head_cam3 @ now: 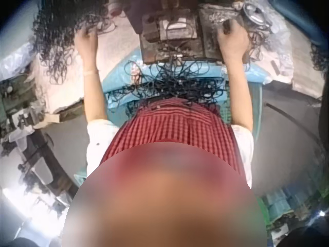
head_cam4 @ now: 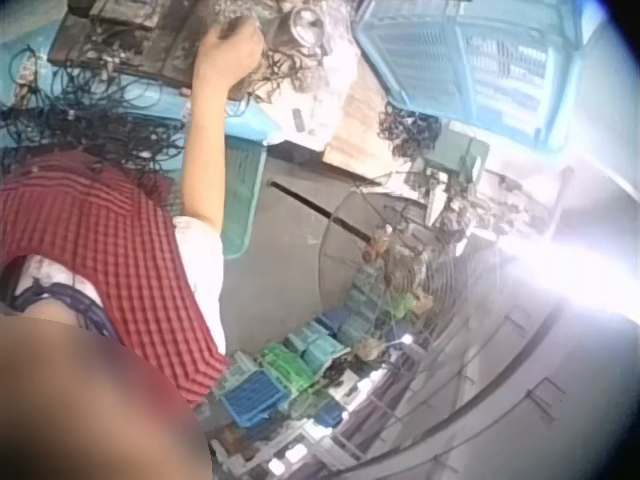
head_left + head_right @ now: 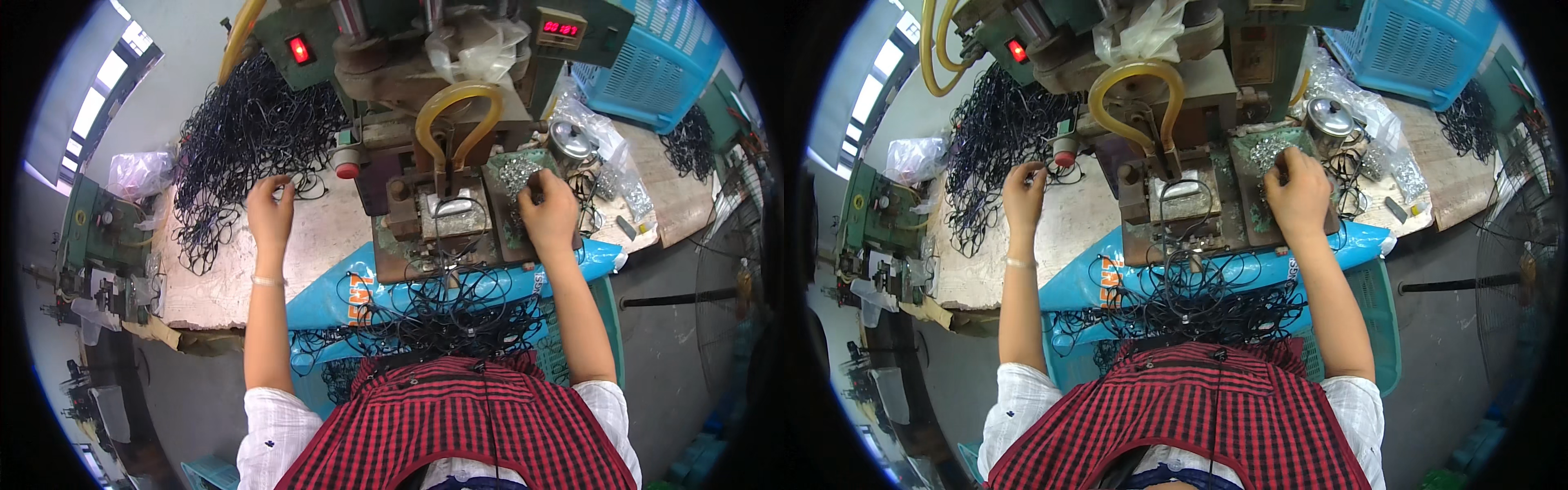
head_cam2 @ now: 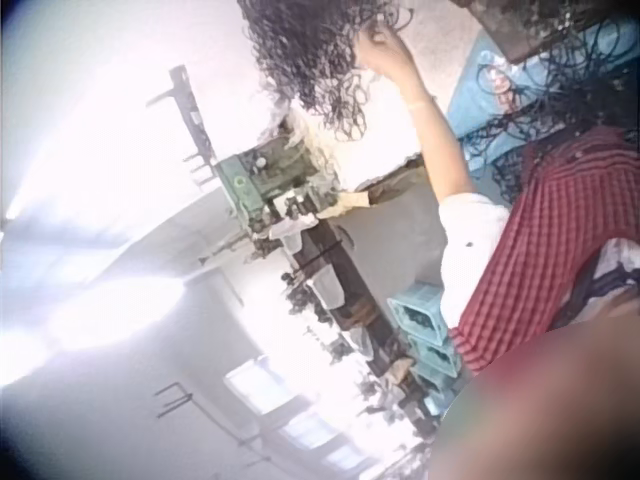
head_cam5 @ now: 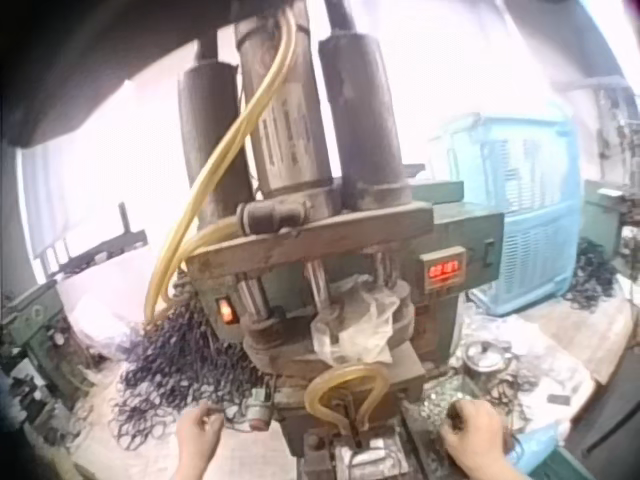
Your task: The person repeatedly picks up black wire loops and small metallic components, places them into a machine, and presses a lever to process them. The person then removes the processed items and places them into a pile on the table. This cycle continues throughout the clip.
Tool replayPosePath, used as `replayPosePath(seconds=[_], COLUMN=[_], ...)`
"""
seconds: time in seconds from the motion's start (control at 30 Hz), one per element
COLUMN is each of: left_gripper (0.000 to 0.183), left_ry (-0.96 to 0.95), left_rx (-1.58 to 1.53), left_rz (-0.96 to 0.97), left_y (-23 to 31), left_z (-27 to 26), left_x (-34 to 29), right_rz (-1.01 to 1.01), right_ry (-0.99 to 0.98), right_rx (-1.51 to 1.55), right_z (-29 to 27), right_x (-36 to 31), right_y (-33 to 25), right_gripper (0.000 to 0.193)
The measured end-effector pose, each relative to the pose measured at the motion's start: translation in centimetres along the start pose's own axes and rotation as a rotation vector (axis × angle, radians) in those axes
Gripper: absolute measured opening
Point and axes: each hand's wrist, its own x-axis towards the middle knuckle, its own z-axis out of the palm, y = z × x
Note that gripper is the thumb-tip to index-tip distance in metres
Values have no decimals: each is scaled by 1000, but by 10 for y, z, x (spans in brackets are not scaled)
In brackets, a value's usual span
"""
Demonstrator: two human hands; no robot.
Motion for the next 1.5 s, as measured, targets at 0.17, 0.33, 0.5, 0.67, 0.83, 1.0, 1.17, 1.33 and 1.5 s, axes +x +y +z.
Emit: replayPosePath(seconds=[0.17,0.33,0.5,0.67,0.83,1.0,1.17,1.33,1.5], left_gripper=[22,17,11,6,14,13,15,19,20], left_ry=[90,132,242,282,222,192,203,-39,10], left_rx=[403,362,-98,-1083,-1463,-1468,-1155,-547,-440], left_rz=[58,161,-77,-250,275,258,496,1011,1166], left_y=[-78,-69,-7,63,173,188,191,204,202], left_z=[47,51,32,15,-52,-52,-40,-30,-22], left_x=[11,-26,-30,-56,-43,-13,-42,-60,-59], right_rz=[33,434,258,249,352,489,210,48,-22], right_ry=[61,-117,-206,-209,-208,-209,-111,-94,-69], right_rx=[206,449,798,1025,1140,1322,946,-216,-53], right_z=[13,-28,-47,-18,-22,-23,-33,-8,-3], right_x=[-4,-21,9,16,14,7,-10,-19,-30], right_y=[6,-8,-64,-102,-107,-131,-119,4,21], right_gripper=[12,17,24,42,53,56,45,23,19])
